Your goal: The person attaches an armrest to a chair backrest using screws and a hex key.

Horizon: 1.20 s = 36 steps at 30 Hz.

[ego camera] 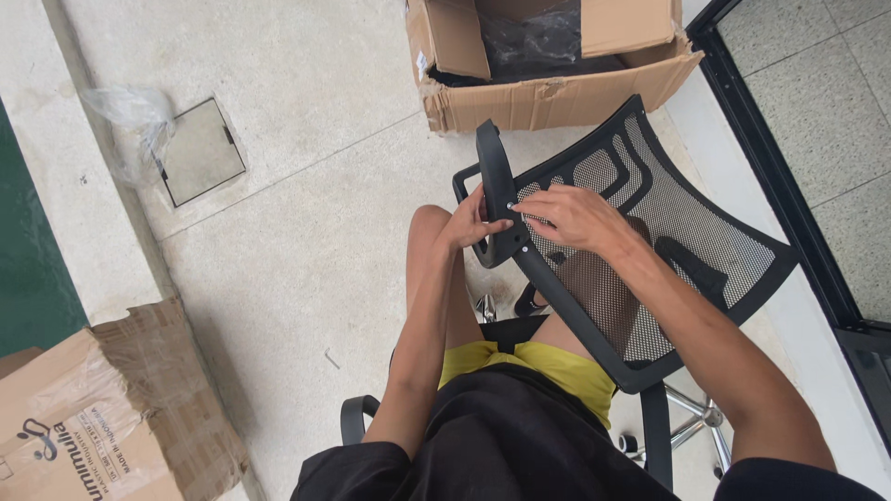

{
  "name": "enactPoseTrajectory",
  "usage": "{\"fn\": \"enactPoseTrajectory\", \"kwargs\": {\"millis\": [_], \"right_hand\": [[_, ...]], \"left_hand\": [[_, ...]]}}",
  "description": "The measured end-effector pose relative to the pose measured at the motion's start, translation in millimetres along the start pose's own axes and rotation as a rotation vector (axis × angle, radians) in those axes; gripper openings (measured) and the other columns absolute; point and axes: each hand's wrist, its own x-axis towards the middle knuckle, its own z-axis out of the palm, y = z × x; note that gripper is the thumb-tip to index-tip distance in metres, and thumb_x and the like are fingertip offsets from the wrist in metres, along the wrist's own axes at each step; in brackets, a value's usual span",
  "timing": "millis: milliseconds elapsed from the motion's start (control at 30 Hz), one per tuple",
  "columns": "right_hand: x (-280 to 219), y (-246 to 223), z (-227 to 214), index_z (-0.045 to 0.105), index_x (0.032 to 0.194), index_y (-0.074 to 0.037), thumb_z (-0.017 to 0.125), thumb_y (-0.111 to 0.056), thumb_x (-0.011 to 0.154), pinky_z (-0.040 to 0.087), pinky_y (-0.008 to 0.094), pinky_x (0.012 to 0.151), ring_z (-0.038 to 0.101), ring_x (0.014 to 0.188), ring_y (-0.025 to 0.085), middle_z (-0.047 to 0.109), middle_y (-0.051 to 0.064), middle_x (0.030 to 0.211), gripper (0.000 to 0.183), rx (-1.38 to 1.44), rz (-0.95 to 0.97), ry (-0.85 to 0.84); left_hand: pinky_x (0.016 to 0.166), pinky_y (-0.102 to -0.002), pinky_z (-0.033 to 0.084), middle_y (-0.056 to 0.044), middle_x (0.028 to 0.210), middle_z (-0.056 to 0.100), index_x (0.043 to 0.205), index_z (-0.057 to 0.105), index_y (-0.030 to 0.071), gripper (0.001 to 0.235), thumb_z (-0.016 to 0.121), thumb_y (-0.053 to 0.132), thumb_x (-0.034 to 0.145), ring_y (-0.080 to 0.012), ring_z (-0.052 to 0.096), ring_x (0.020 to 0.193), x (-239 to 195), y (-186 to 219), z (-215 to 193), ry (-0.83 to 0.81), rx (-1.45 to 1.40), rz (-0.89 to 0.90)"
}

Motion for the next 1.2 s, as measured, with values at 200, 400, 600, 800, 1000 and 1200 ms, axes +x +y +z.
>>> {"fn": "enactPoseTrajectory", "kwargs": {"millis": [200, 400, 600, 800, 1000, 1200], "right_hand": [[-3, 31, 44, 0.07, 0.103, -0.016, 0.056, -0.038, 0.106, 0.06, 0.029, 0.076, 0.07, 0.086, 0.02, 0.073, 0.0, 0.098, 0.026, -0.088, -0.116, 0.106], [0, 38, 84, 0.061, 0.097, -0.017, 0.055, -0.038, 0.108, 0.058, 0.027, 0.067, 0.066, 0.077, 0.016, 0.06, -0.002, 0.082, 0.024, -0.142, -0.095, 0.271], [21, 9, 91, 0.053, 0.076, -0.017, 0.063, -0.04, 0.103, 0.053, 0.038, 0.052, 0.067, 0.056, 0.026, 0.055, 0.004, 0.056, 0.037, -0.124, 0.456, 0.452], [18, -19, 23, 0.065, 0.081, -0.01, 0.064, -0.034, 0.098, 0.054, 0.026, 0.046, 0.068, 0.045, 0.015, 0.07, 0.003, 0.058, 0.029, 0.643, 0.81, 0.298], [3, -11, -2, 0.068, 0.123, -0.009, 0.063, -0.02, 0.103, 0.059, 0.043, 0.068, 0.073, 0.083, 0.033, 0.07, 0.007, 0.118, 0.024, 0.173, 0.247, 0.205], [8, 17, 31, 0.067, 0.096, -0.011, 0.053, -0.028, 0.109, 0.06, 0.033, 0.069, 0.069, 0.089, 0.022, 0.068, 0.002, 0.094, 0.025, -0.191, 0.042, 0.165]], "left_hand": [[0.089, -0.038, 0.062, -0.014, 0.109, 0.072, 0.141, 0.048, 0.01, 0.076, 0.086, -0.005, 0.077, -0.025, 0.071, 0.099, 3, -8, -3, -0.012, -0.004, -0.029], [0.091, -0.036, 0.061, -0.011, 0.11, 0.071, 0.139, 0.049, 0.012, 0.072, 0.086, -0.003, 0.079, -0.0233, 0.07, 0.101, 9, -9, 0, -0.003, 0.009, -0.032], [0.089, -0.035, 0.062, -0.011, 0.108, 0.073, 0.139, 0.05, 0.013, 0.075, 0.087, -0.005, 0.077, -0.0228, 0.072, 0.1, 9, -17, 0, 0.01, -0.036, -0.055], [0.088, -0.033, 0.063, -0.009, 0.103, 0.073, 0.132, 0.054, 0.012, 0.067, 0.087, -0.005, 0.076, -0.021, 0.073, 0.096, 3, 5, 7, 0.024, -0.02, -0.06], [0.086, -0.034, 0.063, -0.01, 0.104, 0.072, 0.131, 0.054, 0.011, 0.065, 0.086, -0.006, 0.077, -0.0209, 0.072, 0.096, 6, 5, 8, 0.011, -0.045, -0.039], [0.087, -0.035, 0.064, -0.011, 0.105, 0.071, 0.133, 0.052, 0.01, 0.068, 0.085, -0.01, 0.076, -0.0221, 0.071, 0.096, 9, -17, 2, 0.001, -0.088, -0.032]]}}
